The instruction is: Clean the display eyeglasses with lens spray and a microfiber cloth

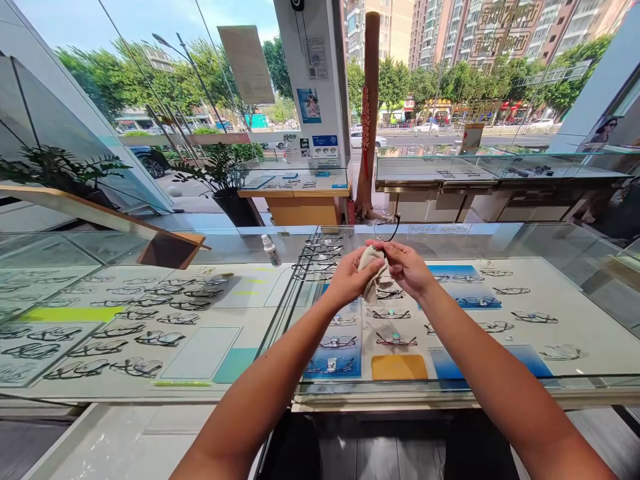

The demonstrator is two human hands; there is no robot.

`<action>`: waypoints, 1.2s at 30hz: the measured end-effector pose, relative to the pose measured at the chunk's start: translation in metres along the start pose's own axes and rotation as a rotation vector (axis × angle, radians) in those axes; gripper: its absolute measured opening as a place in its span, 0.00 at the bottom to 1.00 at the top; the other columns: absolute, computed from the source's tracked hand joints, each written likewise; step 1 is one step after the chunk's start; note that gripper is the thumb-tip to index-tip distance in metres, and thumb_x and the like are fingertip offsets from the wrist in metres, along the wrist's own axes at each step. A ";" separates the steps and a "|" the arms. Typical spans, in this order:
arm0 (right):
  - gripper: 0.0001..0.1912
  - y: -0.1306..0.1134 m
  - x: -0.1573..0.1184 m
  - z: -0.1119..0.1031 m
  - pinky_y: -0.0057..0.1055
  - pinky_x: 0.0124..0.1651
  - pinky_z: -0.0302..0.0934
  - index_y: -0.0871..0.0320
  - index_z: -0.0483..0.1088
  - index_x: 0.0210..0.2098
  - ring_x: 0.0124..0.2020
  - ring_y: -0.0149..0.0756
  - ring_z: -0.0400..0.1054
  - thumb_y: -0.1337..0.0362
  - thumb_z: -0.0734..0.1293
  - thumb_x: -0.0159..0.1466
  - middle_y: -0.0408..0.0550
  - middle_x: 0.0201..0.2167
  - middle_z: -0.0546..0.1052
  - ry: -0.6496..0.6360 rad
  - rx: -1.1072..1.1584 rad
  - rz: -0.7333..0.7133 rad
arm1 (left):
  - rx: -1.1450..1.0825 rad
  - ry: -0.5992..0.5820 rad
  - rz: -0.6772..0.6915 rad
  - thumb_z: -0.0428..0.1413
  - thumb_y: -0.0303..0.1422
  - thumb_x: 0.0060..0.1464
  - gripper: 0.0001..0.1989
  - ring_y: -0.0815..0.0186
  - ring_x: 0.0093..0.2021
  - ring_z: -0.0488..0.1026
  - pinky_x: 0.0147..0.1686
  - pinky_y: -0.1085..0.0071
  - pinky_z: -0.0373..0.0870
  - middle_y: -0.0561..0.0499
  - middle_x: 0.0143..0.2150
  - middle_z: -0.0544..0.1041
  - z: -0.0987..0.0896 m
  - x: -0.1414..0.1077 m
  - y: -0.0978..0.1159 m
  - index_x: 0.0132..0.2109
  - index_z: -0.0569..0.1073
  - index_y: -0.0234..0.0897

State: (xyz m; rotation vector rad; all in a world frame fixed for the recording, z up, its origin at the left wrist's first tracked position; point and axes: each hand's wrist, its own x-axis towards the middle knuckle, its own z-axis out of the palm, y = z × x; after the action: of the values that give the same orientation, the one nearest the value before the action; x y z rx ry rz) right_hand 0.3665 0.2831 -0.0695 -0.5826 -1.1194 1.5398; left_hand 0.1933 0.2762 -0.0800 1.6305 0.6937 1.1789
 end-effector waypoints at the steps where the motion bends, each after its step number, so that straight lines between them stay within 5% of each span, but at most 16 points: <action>1: 0.19 0.000 -0.001 0.001 0.29 0.27 0.60 0.52 0.87 0.38 0.32 0.31 0.68 0.47 0.83 0.55 0.51 0.57 0.85 -0.015 0.002 -0.007 | -0.009 0.024 -0.012 0.64 0.56 0.62 0.29 0.63 0.33 0.75 0.35 0.69 0.71 0.48 0.36 0.82 0.001 0.000 0.000 0.56 0.78 0.35; 6: 0.17 -0.001 -0.001 0.001 0.31 0.32 0.64 0.53 0.87 0.35 0.35 0.33 0.71 0.47 0.82 0.56 0.51 0.53 0.86 -0.009 -0.035 -0.031 | 0.023 0.067 0.003 0.59 0.62 0.63 0.32 0.60 0.37 0.77 0.37 0.68 0.72 0.47 0.37 0.82 -0.001 0.004 -0.002 0.51 0.81 0.35; 9: 0.15 -0.006 0.001 -0.007 0.36 0.50 0.69 0.52 0.86 0.33 0.48 0.41 0.76 0.48 0.81 0.58 0.51 0.52 0.86 0.002 -0.051 -0.084 | 0.051 0.145 0.029 0.58 0.64 0.62 0.33 0.63 0.38 0.74 0.40 0.69 0.71 0.49 0.37 0.80 -0.008 0.009 -0.008 0.43 0.80 0.35; 14: 0.12 -0.017 -0.002 -0.015 0.42 0.69 0.58 0.53 0.85 0.31 0.66 0.49 0.68 0.51 0.78 0.62 0.51 0.61 0.81 -0.117 -0.202 -0.102 | -0.026 0.334 0.010 0.58 0.66 0.60 0.33 0.66 0.34 0.70 0.36 0.71 0.67 0.52 0.33 0.77 -0.022 0.014 -0.014 0.38 0.76 0.36; 24: 0.17 -0.012 -0.005 -0.009 0.48 0.72 0.51 0.53 0.86 0.31 0.60 0.50 0.68 0.46 0.79 0.60 0.51 0.55 0.78 -0.274 -0.393 0.008 | -0.114 0.274 0.003 0.60 0.67 0.57 0.36 0.65 0.33 0.74 0.35 0.71 0.70 0.49 0.35 0.80 -0.023 0.013 0.001 0.45 0.81 0.35; 32: 0.17 -0.006 -0.003 -0.013 0.49 0.71 0.50 0.52 0.86 0.32 0.63 0.53 0.66 0.45 0.80 0.58 0.52 0.42 0.79 -0.258 -0.461 0.005 | -0.147 0.233 -0.013 0.62 0.67 0.56 0.36 0.65 0.35 0.76 0.35 0.72 0.71 0.48 0.37 0.81 -0.023 0.012 0.001 0.45 0.80 0.34; 36: 0.18 -0.005 -0.001 -0.014 0.46 0.65 0.54 0.54 0.86 0.31 0.51 0.47 0.68 0.46 0.79 0.59 0.49 0.34 0.78 -0.242 -0.450 0.010 | -0.165 0.138 -0.050 0.65 0.62 0.57 0.31 0.70 0.27 0.71 0.28 0.74 0.67 0.51 0.31 0.78 -0.021 0.008 0.007 0.41 0.79 0.34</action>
State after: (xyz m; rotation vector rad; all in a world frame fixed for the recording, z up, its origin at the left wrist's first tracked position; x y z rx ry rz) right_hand 0.3808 0.2864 -0.0713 -0.7120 -1.6721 1.3960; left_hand 0.1761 0.2887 -0.0690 1.3973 0.7004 1.2863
